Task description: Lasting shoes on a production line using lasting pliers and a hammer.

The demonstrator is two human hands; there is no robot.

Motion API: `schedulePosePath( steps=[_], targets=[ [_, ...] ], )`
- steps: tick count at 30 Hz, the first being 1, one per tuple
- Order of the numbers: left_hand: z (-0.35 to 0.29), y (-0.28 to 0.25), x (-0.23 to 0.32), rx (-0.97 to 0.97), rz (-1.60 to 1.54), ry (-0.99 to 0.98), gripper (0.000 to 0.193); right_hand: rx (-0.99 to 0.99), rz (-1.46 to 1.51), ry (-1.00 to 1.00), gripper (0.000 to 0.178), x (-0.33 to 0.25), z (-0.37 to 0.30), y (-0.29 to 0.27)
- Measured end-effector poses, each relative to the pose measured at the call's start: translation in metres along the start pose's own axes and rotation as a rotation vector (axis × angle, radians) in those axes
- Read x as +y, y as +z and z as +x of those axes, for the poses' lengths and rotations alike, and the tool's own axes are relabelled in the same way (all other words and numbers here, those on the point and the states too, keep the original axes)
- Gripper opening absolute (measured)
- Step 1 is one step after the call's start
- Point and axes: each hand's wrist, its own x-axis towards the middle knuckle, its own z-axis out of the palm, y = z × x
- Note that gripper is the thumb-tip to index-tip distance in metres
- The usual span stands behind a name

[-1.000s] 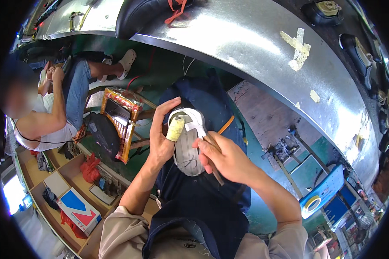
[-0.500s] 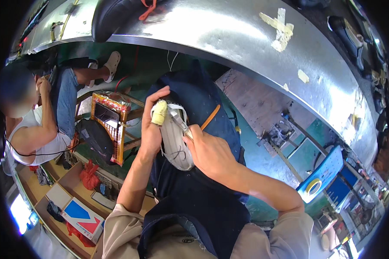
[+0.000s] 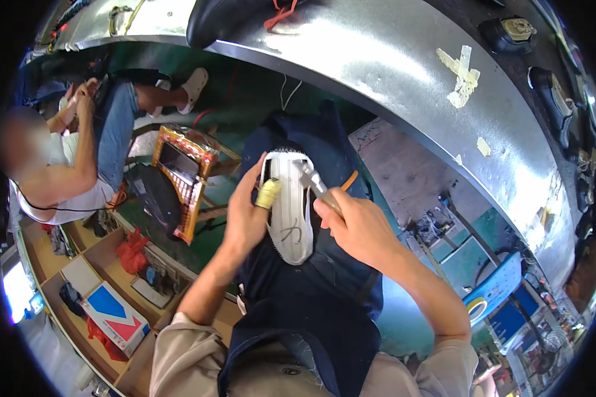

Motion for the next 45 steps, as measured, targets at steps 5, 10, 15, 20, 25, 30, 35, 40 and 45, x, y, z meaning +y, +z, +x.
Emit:
schedulePosePath(
  steps=[5, 10, 15, 20, 25, 30, 35, 40, 45],
  targets=[
    [0.02, -0.017, 0.013, -0.231, -0.071, -0.029, 0.062, -0.092, -0.838, -0.572, 0.013, -0.002, -0.018, 0.012],
    [0.013, -0.013, 0.011, -0.263, -0.142, -0.167, 0.06, -0.236, -1.029, -0.652, 0.009, -0.001, -0.011, 0.006],
    [-0.067, 0.024, -0.025, -0.107, -0.916, -0.667, 0.049, -0.195, -1.008, -0.487, 0.01, -0.016, -0.031, 0.005],
    [-0.076, 0.016, -0.025, -0.247, -1.288, -0.855, 0.063, -0.283, -0.65, -0.257, 0.028, 0.003, -0.029, 0.044],
    [-0.059, 0.008, -0.021, -0.423, -1.255, -0.738, 0.077, -0.024, -0.426, -0.358, 0.029, 0.037, -0.034, 0.069],
    [-0.065, 0.016, -0.024, -0.362, -1.287, -0.756, 0.072, -0.223, -0.762, -0.497, 0.021, 0.006, -0.008, 0.017],
    [-0.074, 0.027, -0.033, -0.4, -1.303, -0.734, 0.065, -0.34, -0.866, -0.751, 0.016, 0.014, 0.007, 0.01],
    [-0.07, 0.02, -0.026, -0.408, -1.312, -0.69, 0.064, -0.211, -1.052, -0.588, 0.011, -0.017, -0.02, 0.01],
    [-0.068, 0.015, -0.028, -0.436, -1.457, -0.669, 0.064, -0.31, -0.843, -0.388, 0.02, -0.003, -0.032, 0.039]
  ],
)
